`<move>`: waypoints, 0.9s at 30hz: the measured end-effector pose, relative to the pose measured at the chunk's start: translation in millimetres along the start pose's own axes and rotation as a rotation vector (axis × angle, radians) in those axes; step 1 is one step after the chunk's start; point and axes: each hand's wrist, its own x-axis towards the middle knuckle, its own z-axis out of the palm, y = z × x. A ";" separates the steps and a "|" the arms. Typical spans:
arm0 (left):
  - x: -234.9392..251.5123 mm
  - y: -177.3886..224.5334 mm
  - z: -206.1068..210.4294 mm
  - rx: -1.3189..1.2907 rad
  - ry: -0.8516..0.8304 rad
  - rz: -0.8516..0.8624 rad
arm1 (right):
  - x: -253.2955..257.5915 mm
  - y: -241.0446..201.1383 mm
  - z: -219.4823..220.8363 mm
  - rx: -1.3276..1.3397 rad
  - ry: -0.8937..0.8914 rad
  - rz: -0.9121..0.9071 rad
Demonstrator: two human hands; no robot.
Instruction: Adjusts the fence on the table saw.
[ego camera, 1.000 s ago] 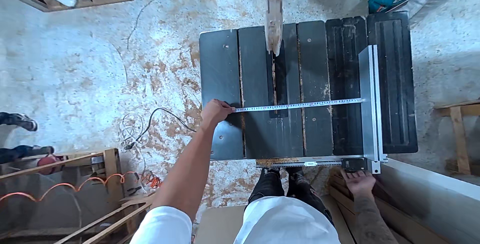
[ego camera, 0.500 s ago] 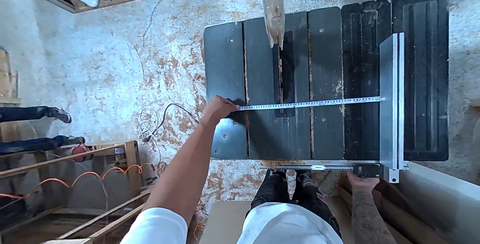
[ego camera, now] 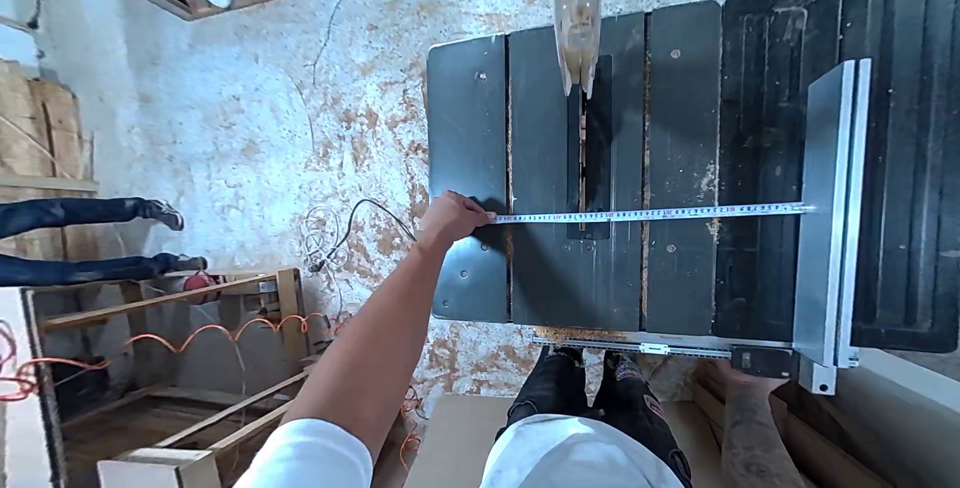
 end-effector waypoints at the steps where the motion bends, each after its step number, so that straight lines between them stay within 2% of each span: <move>1: -0.6 1.8 -0.1 0.012 0.011 -0.012 | 1.7 2.0 -0.4 -0.003 -0.005 -0.007; 5: 1.1 0.8 1.3 0.048 0.021 -0.056 | -10.0 4.6 2.8 -0.107 0.006 -0.050; 10: 4.2 2.0 1.6 0.037 0.020 -0.074 | -32.6 -2.7 4.9 -0.418 -0.044 -0.111; 15: 4.7 1.0 3.2 0.066 0.009 -0.066 | -38.7 -2.4 6.8 -0.438 -0.044 -0.164; 16: 3.8 0.7 3.8 0.071 0.008 -0.068 | -40.1 -1.8 6.4 -0.523 -0.037 -0.174; 17: 3.6 0.8 3.5 0.077 0.010 -0.070 | -42.0 -2.7 5.8 -0.717 -0.040 -0.187; 19: 5.0 2.8 2.7 0.088 0.018 -0.067 | -38.1 -9.3 -0.3 -1.245 -0.056 -0.185; 20: 6.0 4.2 3.3 0.097 0.019 -0.066 | -37.7 -12.2 1.4 -1.319 -0.044 -0.157; 23: 4.7 4.2 6.9 0.104 0.026 -0.052 | -35.1 -12.9 -3.8 -1.182 -0.012 -0.108; 24: 2.9 3.0 6.3 0.096 0.037 -0.042 | -26.2 -9.0 -11.9 -1.257 -0.044 -0.110; 27: -6.2 5.5 3.3 0.092 0.052 0.015 | 10.7 2.7 -47.1 -1.861 -0.174 -0.069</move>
